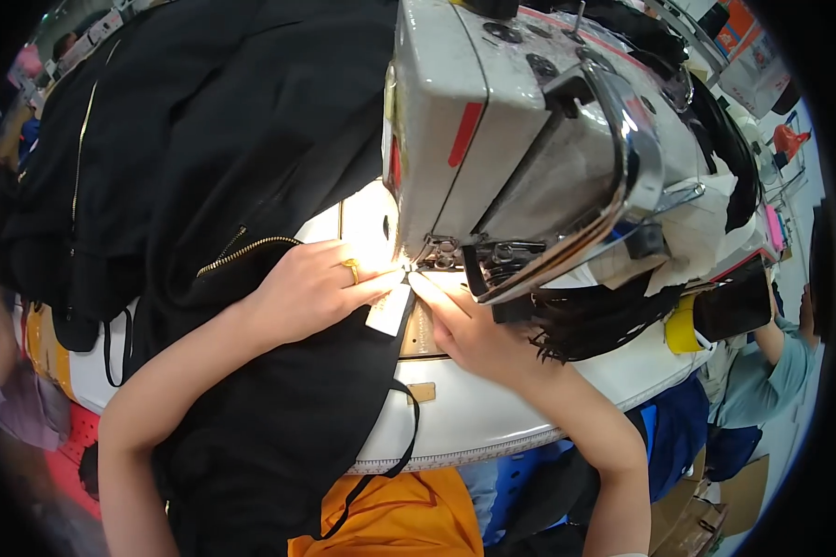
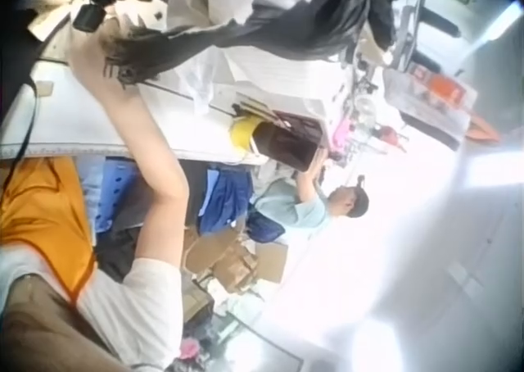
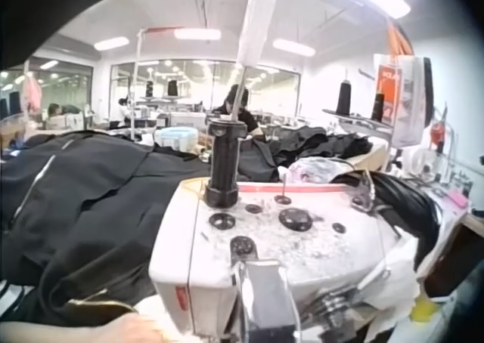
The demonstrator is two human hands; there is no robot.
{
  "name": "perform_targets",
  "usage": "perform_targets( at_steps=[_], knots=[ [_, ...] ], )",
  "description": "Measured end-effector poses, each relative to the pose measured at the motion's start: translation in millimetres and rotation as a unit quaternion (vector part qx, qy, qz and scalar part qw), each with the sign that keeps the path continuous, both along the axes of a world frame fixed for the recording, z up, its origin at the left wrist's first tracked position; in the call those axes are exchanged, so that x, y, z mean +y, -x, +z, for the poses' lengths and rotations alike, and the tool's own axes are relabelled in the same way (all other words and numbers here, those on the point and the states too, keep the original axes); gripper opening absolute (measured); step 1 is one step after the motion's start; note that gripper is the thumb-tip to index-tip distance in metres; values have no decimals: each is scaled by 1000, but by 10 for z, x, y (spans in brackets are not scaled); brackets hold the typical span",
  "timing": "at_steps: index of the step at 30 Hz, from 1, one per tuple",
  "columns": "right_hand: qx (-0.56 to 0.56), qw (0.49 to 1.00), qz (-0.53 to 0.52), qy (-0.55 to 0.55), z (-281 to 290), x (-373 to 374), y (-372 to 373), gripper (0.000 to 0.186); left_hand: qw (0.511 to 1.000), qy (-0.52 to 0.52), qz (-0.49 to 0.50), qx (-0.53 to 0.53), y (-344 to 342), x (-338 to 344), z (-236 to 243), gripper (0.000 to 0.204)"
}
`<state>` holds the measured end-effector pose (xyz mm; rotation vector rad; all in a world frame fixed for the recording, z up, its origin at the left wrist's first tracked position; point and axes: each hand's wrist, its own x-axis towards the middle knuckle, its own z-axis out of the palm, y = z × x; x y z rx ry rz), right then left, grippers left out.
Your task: The recorder is sewing small white labels onto black garment pieces using a sewing machine.
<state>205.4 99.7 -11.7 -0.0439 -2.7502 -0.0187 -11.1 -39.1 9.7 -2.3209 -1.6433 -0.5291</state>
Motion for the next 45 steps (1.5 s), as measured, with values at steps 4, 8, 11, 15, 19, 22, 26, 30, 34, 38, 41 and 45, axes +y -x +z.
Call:
perform_targets(
  at_steps=[4, 8, 11, 15, 19, 22, 26, 30, 34, 38, 41, 45],
  knots=[
    [86, 995, 25, -49, -96, 46, 55, 26, 1000, -17, 10, 6, 0, 51, -8, 26],
    [60, 996, -16, 61, -152, 48, 45, 27, 1000, -11, 18, 15, -26, 63, 0, 24],
    [79, 996, -5, 47, -126, 45, 42, 28, 999, -10, 18, 30, -55, 53, 5, 23],
    [45, 998, -9, 30, -4, 26, 53, 34, 993, 72, 91, -24, -75, 45, 5, 18],
    [-5, 1000, -2, -26, 151, -68, -17, 36, 998, 2, 53, -40, -88, 58, -4, 18],
    [-31, 998, 15, -53, 198, -114, -42, 41, 998, 0, 46, -31, -110, 44, -24, 21],
    [-58, 998, 19, -27, 198, -92, -34, 40, 998, 20, 64, -21, -138, 10, -35, 22],
    [-71, 997, 11, 4, 186, -67, -60, 40, 997, 39, 69, -19, -139, -3, -29, 22],
    [-71, 997, 5, 33, 167, -63, -64, 40, 997, 15, 66, -27, -127, 7, -24, 23],
    [-31, 999, 17, 34, 120, -25, 27, 29, 998, 14, 62, 8, -118, 5, -32, 25],
    [55, 997, 55, 24, 94, 12, 115, 16, 997, 13, 67, 20, -114, 3, -40, 26],
    [55, 995, 77, -16, 143, 32, 123, 13, 998, 7, 61, 18, -114, 8, -37, 27]
  ],
)
